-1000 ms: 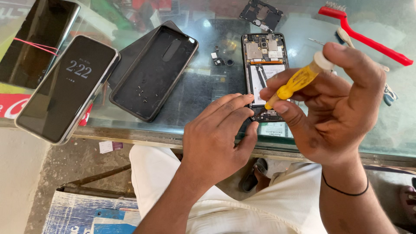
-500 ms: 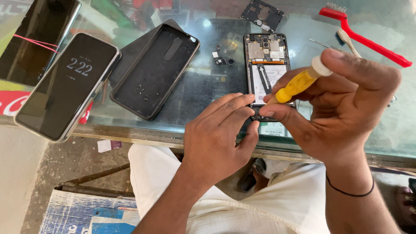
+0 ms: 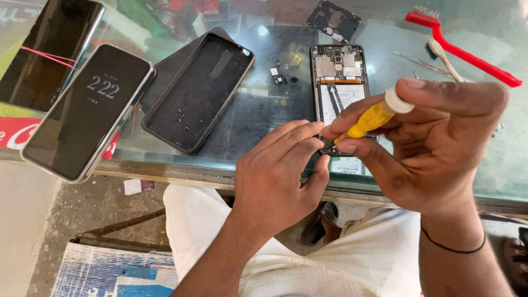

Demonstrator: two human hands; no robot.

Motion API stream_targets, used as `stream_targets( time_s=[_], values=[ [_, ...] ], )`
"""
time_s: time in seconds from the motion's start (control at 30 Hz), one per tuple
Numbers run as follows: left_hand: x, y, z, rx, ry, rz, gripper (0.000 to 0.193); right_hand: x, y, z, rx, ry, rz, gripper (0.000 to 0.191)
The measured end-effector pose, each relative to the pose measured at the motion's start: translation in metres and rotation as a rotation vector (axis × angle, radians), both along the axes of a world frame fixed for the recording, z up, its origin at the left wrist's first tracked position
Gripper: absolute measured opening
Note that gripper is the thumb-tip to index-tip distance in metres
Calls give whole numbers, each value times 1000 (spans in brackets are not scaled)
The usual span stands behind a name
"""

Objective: The person uses a green-handled screwdriver and a yellow-handled tool to work on the internal components of a disassembled smartphone. The person repeatedly pries and adjusts small parts near the bottom edge of the phone's chassis while the device remains open on the workbench.

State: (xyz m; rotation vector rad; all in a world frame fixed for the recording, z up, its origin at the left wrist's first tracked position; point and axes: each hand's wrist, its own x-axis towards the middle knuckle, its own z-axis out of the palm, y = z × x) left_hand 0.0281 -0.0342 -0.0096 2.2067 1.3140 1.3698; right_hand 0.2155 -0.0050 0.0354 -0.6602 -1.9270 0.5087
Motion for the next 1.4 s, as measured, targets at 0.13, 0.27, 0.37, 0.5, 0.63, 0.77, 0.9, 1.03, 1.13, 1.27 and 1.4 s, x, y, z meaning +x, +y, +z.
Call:
stream_targets(
  time_s=[0.13,0.27,0.37,0.5,0.63,0.77,0.9,1.03,1.13,1.27,1.4],
  values=[
    [1,0,1,0,14,4,15,-2,1,0,124,-52,-48,74],
    [0,0,1,9,-1,8,15,1,2,-2,-7,-25,75,73],
    [0,1,1,3,-1,4,16,0,2,-7,114,-57,-38,78],
    [0,1,1,19,-7,8,17,5,3,-9,52,-26,71,73],
    [0,0,2,12,0,7,18,6,5,-11,58,-9,34,85],
    [0,1,1,-4,-6,-1,18,5,4,-8,48,-22,91,74],
    [0,1,1,12,4,9,19,-2,2,-6,63,-7,4,78],
    [0,1,1,7,0,10,21,-1,4,-3,64,-70,85,74],
    [1,0,2,-2,-2,9,24,2,3,-2,3,-38,171,63],
    [0,-1,4,17,16,-10,23,5,2,-2,-60,-45,165,63],
    [1,-2,8,42,36,3,23,5,1,1,-83,-79,142,64]
  ],
)
